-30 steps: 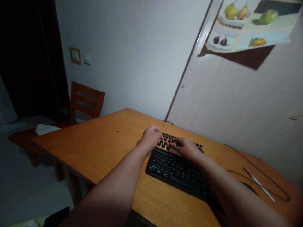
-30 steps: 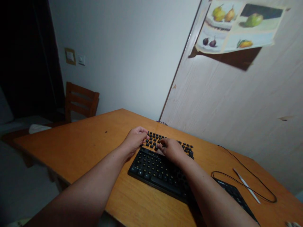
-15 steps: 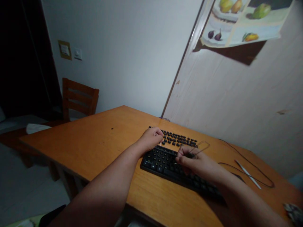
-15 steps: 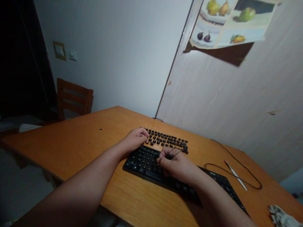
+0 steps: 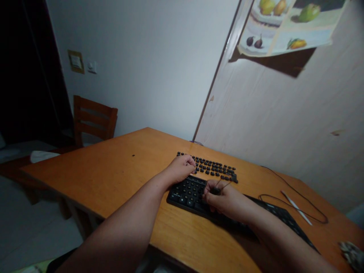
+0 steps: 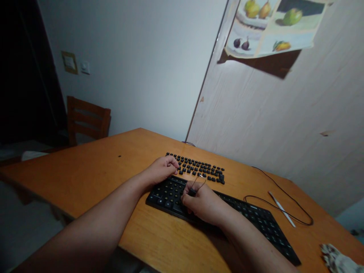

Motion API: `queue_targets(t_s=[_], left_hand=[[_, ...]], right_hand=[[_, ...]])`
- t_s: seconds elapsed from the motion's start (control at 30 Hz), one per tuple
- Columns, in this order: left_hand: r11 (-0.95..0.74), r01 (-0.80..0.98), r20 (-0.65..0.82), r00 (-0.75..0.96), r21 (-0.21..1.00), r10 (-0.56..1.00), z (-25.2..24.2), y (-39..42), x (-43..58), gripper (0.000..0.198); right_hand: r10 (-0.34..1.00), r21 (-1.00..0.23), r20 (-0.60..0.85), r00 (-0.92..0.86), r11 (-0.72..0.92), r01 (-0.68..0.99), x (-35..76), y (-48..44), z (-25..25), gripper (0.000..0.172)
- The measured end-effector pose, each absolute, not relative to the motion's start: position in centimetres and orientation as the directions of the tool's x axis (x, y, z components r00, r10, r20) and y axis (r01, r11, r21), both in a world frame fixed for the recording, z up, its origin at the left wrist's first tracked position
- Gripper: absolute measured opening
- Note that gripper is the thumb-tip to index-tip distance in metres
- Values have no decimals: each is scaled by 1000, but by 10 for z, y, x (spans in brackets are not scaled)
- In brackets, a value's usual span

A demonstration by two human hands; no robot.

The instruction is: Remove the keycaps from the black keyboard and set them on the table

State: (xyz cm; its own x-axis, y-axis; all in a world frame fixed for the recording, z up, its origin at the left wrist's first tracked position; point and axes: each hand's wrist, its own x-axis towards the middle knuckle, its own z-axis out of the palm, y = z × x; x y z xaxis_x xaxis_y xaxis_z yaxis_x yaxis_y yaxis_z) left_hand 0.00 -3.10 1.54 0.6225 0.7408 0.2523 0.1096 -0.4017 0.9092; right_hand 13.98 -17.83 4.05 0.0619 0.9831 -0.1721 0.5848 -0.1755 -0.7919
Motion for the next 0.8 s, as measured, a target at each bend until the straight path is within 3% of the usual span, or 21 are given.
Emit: queue_targets(t_s=[0.37, 0.53, 0.8], left_hand=[[-407, 95, 258, 639, 908, 725, 16, -33, 0, 19], [-425, 110, 239, 689, 898, 684, 14, -35, 0, 21], [-460, 134, 204, 763, 878, 613, 15, -39, 0, 17]], right_hand=[[983, -790, -166, 78, -180, 586, 136, -176, 36, 10], [974, -867, -148, 171, -211, 451, 137, -178, 25, 24], [952, -950, -123, 281, -195, 244, 141, -185, 23, 27]])
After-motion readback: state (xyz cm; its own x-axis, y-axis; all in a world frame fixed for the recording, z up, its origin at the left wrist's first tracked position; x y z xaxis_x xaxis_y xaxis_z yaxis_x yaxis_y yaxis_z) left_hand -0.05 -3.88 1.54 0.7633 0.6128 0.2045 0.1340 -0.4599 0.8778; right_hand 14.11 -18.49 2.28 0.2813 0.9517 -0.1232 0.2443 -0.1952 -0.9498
